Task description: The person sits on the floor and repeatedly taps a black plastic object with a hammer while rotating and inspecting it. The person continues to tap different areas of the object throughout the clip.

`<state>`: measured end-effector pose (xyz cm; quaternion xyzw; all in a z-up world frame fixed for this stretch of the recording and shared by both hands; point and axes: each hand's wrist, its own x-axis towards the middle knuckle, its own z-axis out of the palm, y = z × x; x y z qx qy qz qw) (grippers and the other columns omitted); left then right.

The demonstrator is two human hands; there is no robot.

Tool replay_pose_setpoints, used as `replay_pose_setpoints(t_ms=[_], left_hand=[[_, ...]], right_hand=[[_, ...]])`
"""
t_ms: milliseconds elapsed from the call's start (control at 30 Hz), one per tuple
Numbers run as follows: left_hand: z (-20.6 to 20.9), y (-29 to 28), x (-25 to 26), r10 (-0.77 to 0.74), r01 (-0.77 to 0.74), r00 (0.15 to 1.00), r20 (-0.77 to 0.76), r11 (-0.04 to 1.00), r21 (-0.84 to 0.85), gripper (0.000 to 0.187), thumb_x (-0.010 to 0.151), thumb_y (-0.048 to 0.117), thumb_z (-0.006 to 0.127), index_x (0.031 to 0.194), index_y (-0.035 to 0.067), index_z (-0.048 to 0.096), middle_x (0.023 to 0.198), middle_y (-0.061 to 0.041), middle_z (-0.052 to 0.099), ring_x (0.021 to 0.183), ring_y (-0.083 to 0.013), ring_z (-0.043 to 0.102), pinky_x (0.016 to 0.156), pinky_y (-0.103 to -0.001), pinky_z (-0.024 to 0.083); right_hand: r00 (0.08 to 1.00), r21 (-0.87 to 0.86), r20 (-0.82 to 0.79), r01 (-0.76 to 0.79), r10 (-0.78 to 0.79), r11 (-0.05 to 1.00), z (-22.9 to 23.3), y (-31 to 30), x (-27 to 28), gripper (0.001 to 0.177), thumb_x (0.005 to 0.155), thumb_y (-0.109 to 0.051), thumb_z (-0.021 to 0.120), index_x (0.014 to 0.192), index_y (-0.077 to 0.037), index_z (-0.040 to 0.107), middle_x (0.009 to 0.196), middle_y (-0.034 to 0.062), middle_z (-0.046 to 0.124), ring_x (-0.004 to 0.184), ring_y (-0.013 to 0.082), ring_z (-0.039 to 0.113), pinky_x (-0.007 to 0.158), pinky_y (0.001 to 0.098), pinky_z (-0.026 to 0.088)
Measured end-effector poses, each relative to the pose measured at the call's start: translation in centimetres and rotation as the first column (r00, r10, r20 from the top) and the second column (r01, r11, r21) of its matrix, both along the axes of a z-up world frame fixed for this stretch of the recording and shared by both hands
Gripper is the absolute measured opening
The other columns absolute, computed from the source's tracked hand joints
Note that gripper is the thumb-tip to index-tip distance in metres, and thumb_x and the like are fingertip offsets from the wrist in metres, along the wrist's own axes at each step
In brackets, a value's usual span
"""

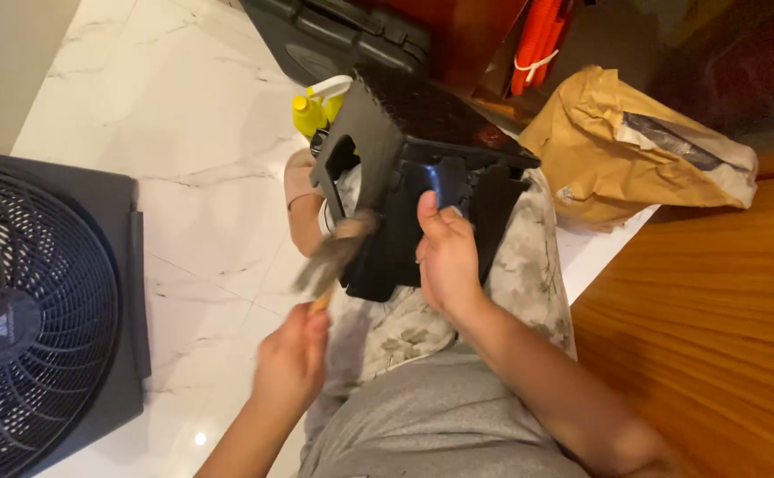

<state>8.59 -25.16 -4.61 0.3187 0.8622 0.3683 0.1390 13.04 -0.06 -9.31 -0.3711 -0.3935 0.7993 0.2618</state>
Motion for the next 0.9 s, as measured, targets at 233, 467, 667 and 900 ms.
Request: replay_pose_setpoints(t_ms=[233, 467, 667, 900], left_hand=[[0.3, -0.7, 0.4, -0.017, 0.016, 1.000, 0.024, 0.999, 0.040, 0.030, 0.105, 0.028, 0.049, 0.099, 0.002, 0.063, 0.067, -0.012, 0.060, 0.057, -0.0310, 0.058, 0.053, -0.040, 0.045], [2.2, -1.8, -0.9, -0.017, 0.017, 0.990, -0.140, 1.000, -0.001, 0.026, 0.101, 0.023, 0.051, 0.108, 0.005, 0.068, 0.067, -0.013, 0.058, 0.057, -0.0333, 0.055, 0.054, -0.042, 0.044], [1.3, 1.8, -1.3, -0.036, 0.036, 0.992, -0.122, 0.999, 0.001, 0.026, 0.103, 0.021, 0.052, 0.113, 0.001, 0.065, 0.082, -0.021, 0.068, 0.068, -0.0397, 0.065, 0.061, -0.045, 0.051], [3.7, 0.3, -1.3, -0.016, 0.012, 0.998, -0.061, 0.997, -0.071, 0.022, 0.103, 0.025, 0.049, 0.101, 0.010, 0.066, 0.068, -0.013, 0.065, 0.063, -0.0338, 0.067, 0.061, -0.044, 0.052]], right_hand=[[1.000, -0.018, 0.006, 0.008, -0.008, 1.000, 0.3, 0.2, 0.1, 0.055, 0.101, -0.039, 0.065, 0.060, -0.018, 0.036, 0.059, -0.0049, 0.034, 0.047, 0.0083, 0.030, 0.044, 0.0273, 0.027], [1.000, -0.044, 0.004, -0.028, 0.028, 0.999, 0.3, 0.4, 0.6, 0.050, 0.101, -0.043, 0.062, 0.064, -0.017, 0.041, 0.054, -0.0020, 0.037, 0.048, 0.0096, 0.032, 0.048, 0.0271, 0.028], [1.000, -0.094, 0.016, -0.021, 0.022, 0.995, 1.2, 0.4, 0.5, 0.049, 0.101, -0.042, 0.061, 0.064, -0.017, 0.040, 0.056, -0.0053, 0.034, 0.048, 0.0081, 0.029, 0.046, 0.0270, 0.026], [0.999, -0.102, 0.009, -0.048, 0.049, 0.994, 1.5, 0.9, 0.6, 0.049, 0.104, -0.041, 0.058, 0.064, -0.017, 0.042, 0.056, -0.0044, 0.034, 0.051, 0.0085, 0.030, 0.049, 0.0259, 0.026]])
